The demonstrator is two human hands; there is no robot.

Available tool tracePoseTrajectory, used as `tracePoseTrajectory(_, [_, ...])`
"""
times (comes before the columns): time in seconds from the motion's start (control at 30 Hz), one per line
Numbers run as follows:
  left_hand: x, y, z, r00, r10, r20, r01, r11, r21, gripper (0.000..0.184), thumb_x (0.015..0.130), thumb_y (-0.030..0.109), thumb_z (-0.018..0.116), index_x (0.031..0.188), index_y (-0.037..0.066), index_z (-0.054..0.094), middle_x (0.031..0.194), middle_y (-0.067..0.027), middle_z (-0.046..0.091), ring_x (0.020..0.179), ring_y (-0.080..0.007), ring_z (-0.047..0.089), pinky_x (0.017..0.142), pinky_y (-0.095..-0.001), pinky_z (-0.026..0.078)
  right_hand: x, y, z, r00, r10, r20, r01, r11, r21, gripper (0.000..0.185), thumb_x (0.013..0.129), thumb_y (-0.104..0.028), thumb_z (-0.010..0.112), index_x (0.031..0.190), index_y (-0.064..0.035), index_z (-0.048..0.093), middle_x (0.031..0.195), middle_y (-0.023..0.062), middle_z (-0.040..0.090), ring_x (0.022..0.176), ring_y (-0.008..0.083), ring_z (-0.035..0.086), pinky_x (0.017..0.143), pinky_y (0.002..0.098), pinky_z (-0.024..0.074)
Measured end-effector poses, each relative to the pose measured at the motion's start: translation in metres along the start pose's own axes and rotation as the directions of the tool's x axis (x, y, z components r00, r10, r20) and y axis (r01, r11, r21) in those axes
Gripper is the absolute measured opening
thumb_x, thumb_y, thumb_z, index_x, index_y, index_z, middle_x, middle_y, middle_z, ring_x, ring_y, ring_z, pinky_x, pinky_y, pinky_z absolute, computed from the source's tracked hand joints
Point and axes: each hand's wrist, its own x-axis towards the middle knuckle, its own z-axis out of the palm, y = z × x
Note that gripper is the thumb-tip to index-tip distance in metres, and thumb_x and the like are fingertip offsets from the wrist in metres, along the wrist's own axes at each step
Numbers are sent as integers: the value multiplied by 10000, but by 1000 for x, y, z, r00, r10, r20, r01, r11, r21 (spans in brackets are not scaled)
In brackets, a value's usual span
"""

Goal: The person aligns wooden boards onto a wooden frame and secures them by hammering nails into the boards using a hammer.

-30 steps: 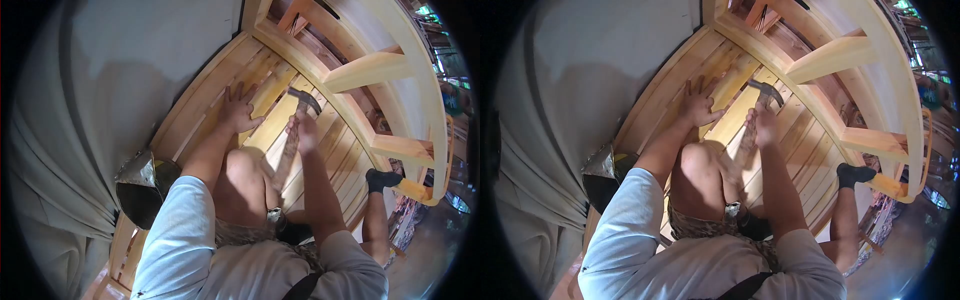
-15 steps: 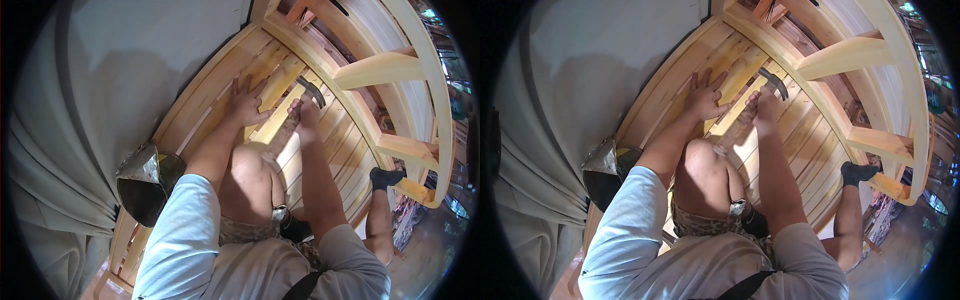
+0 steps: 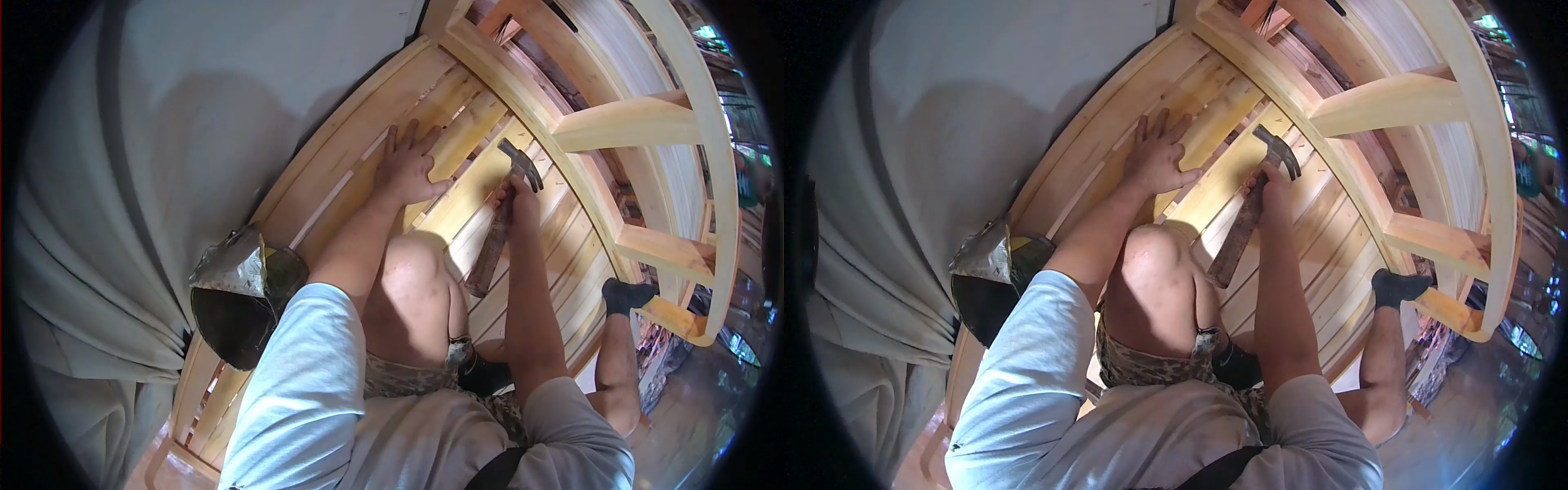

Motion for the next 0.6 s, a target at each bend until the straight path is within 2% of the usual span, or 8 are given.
tracePoseTrajectory(0.07, [0, 0, 1, 1000, 20, -6, -20, 1000, -3, 556, 802, 590, 685, 913, 61, 815, 1638, -26, 386, 1547, -372, 207, 1274, -592, 21, -6, -5, -4, 1000, 15, -23, -16, 998, -67, 223, 1018, -247, 557, 873, -81, 588, 654, 33, 573, 547, 178, 574, 522, 311, 512])
tracePoseTrajectory(0.23, [0, 1, -4, 999, 47, 7, -47, 999, -7, 568, 802, 599, 682, 906, 57, 815, 1638, -34, 386, 1551, -360, 203, 1275, -584, 17, -10, -6, -12, 999, -46, 3, 46, 998, -39, 214, 1015, -220, 558, 871, -63, 582, 653, 45, 570, 537, 177, 567, 523, 302, 512])
tracePoseTrajectory(0.33, [4, 2, 2, 999, -2, 53, 2, 1000, 7, 580, 842, 580, 662, 980, 34, 802, 1636, -68, 384, 1557, -347, 199, 1275, -572, 29, -4, 0, -27, 998, -50, 49, 52, 998, -47, 195, 1010, -189, 556, 874, -50, 576, 662, 59, 569, 538, 182, 565, 523, 302, 508])
tracePoseTrajectory(0.37, [8, -10, 32, 975, -77, -211, 90, 995, 53, 586, 875, 556, 642, 1049, 13, 774, 1623, -91, 394, 1542, -344, 233, 1268, -565, 67, -2, 1, -31, 997, -23, 71, 27, 998, -58, 184, 1008, -175, 554, 878, -45, 571, 671, 66, 570, 539, 185, 563, 523, 304, 507])
tracePoseTrajectory(0.43, [11, -18, 45, 876, -130, -463, 186, 979, 77, 593, 907, 532, 623, 1119, -8, 747, 1610, -115, 404, 1527, -340, 266, 1262, -558, 106, -13, -4, -24, 997, -45, 64, 51, 995, -85, 177, 1005, -171, 557, 882, -44, 567, 675, 69, 569, 541, 186, 560, 518, 308, 500])
tracePoseTrajectory(0.5, [9, -17, 36, 889, -277, -364, 287, 958, -28, 587, 956, 469, 588, 1230, -43, 672, 1573, -155, 424, 1445, -334, 372, 1211, -548, 213, -21, -4, -24, 996, -65, 54, 70, 991, -114, 170, 1002, -168, 560, 886, -44, 563, 680, 71, 568, 543, 187, 557, 513, 313, 494])
tracePoseTrajectory(0.53, [7, -15, 32, 888, -278, -366, 288, 957, -27, 587, 956, 469, 588, 1230, -43, 672, 1573, -155, 424, 1445, -334, 372, 1211, -548, 213, -23, -2, -25, 994, -83, 76, 96, 978, -185, 170, 1001, -172, 566, 891, -44, 563, 680, 70, 567, 542, 184, 552, 507, 312, 488])
tracePoseTrajectory(0.6, [4, -11, 27, 879, -314, -358, 341, 940, 12, 538, 975, 453, 570, 1129, -37, 729, 1515, -148, 482, 1347, -337, 439, 1146, -546, 294, -21, 3, -30, 989, -105, 108, 129, 959, -254, 170, 1000, -177, 573, 896, -44, 563, 680, 68, 566, 542, 181, 548, 501, 311, 482])
